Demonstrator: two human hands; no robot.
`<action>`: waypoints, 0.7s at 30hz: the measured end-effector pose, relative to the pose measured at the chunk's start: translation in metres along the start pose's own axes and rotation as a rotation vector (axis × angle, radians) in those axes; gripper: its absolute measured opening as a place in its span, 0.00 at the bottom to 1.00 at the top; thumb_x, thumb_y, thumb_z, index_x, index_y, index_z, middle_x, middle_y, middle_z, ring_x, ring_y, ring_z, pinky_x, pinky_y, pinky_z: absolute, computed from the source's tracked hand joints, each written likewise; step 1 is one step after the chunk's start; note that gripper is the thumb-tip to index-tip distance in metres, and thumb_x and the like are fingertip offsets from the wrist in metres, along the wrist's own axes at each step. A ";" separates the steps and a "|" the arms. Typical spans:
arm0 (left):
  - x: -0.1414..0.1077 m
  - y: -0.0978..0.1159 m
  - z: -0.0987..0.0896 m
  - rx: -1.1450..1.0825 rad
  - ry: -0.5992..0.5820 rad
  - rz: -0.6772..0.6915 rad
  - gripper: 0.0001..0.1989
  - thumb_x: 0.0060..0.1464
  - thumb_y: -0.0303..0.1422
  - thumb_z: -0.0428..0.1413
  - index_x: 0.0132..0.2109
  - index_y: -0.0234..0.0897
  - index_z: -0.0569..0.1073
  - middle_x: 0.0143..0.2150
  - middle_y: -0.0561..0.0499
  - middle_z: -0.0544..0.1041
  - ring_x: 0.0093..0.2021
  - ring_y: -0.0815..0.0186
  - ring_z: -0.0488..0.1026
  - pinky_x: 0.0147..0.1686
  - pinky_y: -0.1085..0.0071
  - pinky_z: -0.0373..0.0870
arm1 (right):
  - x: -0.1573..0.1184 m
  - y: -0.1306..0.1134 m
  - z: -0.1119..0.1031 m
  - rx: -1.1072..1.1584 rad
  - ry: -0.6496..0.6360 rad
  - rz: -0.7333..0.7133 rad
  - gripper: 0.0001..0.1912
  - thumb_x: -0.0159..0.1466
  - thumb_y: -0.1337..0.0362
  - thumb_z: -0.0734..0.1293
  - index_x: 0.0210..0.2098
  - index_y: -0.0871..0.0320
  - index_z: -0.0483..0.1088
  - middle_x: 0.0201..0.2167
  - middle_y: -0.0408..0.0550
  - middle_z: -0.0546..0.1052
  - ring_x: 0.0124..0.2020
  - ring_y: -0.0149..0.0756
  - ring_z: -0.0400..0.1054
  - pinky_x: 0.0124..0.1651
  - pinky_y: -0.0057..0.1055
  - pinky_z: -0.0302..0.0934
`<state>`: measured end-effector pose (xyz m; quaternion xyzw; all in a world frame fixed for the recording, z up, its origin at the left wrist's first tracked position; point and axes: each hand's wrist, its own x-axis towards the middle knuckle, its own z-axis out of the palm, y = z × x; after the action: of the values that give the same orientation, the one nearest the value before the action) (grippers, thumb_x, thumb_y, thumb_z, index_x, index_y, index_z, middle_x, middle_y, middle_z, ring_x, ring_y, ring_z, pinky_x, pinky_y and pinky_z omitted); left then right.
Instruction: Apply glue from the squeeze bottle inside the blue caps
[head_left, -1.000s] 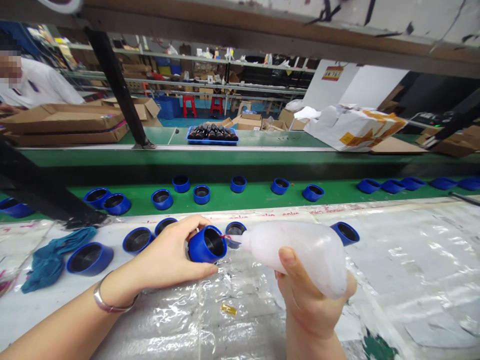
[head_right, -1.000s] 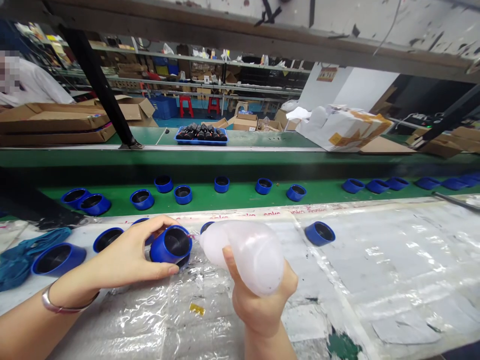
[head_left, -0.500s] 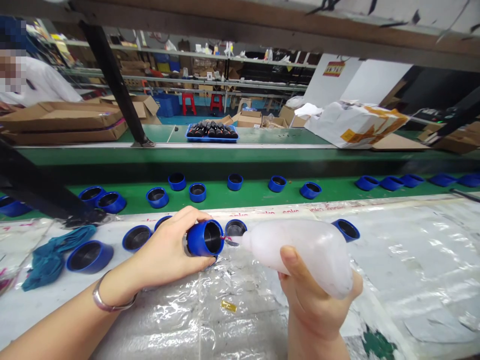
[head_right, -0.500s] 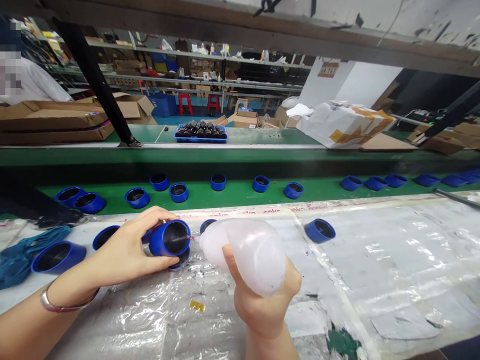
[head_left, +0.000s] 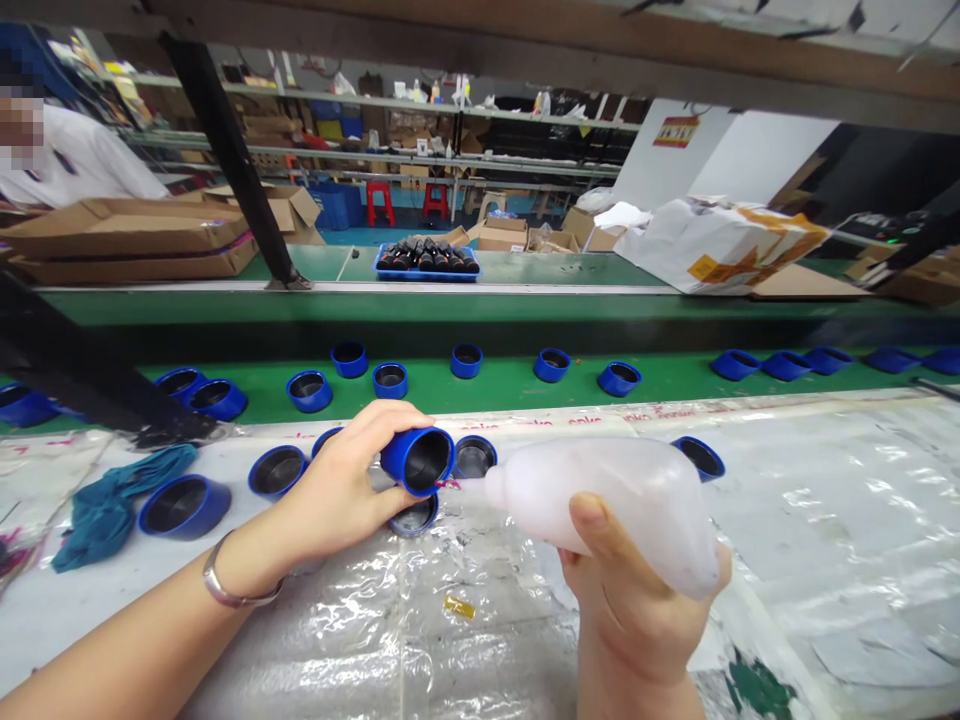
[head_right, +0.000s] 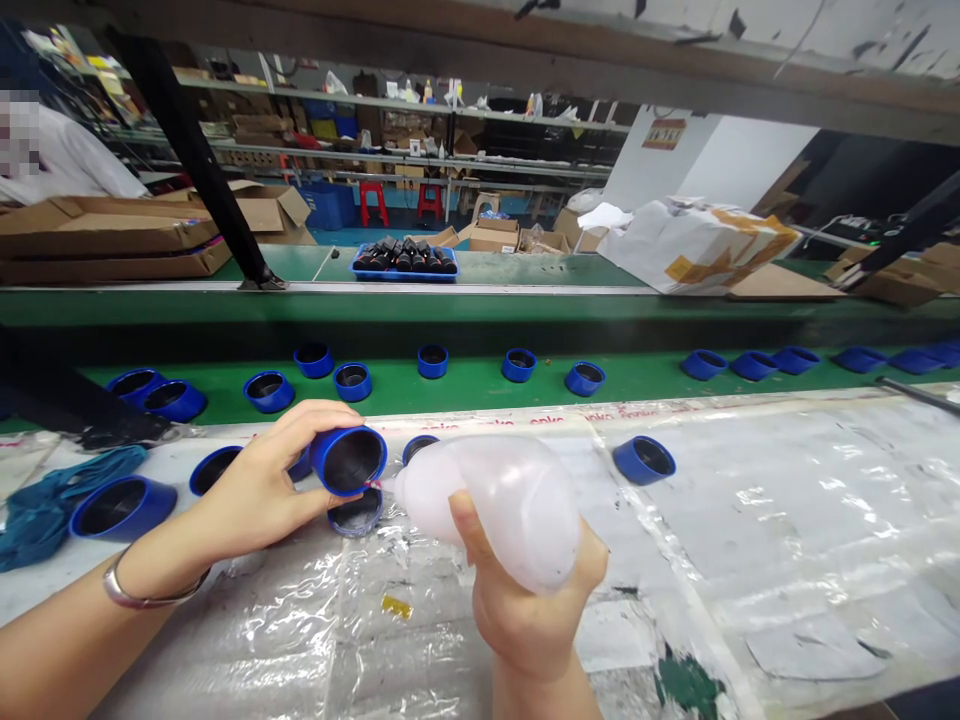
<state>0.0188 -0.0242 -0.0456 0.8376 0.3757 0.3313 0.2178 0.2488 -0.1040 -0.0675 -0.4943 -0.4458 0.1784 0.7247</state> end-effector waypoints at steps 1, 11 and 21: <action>0.000 0.000 0.000 -0.010 -0.003 -0.002 0.21 0.58 0.35 0.66 0.56 0.42 0.71 0.58 0.43 0.75 0.60 0.51 0.73 0.64 0.53 0.69 | 0.000 0.000 0.000 0.013 0.001 0.009 0.20 0.57 0.59 0.79 0.19 0.54 0.66 0.14 0.38 0.64 0.14 0.32 0.61 0.14 0.31 0.56; -0.002 -0.007 0.014 -0.269 -0.072 -0.080 0.26 0.58 0.33 0.66 0.61 0.44 0.69 0.66 0.42 0.73 0.66 0.52 0.70 0.69 0.51 0.63 | 0.000 -0.003 0.009 0.081 -0.005 0.096 0.17 0.54 0.54 0.80 0.23 0.55 0.71 0.14 0.37 0.62 0.16 0.33 0.62 0.13 0.29 0.55; -0.001 0.009 0.023 -0.711 -0.255 -0.242 0.29 0.54 0.25 0.66 0.60 0.42 0.68 0.67 0.43 0.69 0.69 0.54 0.66 0.69 0.52 0.62 | 0.007 -0.011 0.019 0.321 0.029 0.183 0.22 0.53 0.60 0.80 0.16 0.57 0.65 0.14 0.37 0.62 0.12 0.27 0.58 0.09 0.25 0.54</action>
<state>0.0393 -0.0327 -0.0566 0.6940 0.3036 0.3060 0.5767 0.2345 -0.0935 -0.0521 -0.4134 -0.3544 0.3051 0.7813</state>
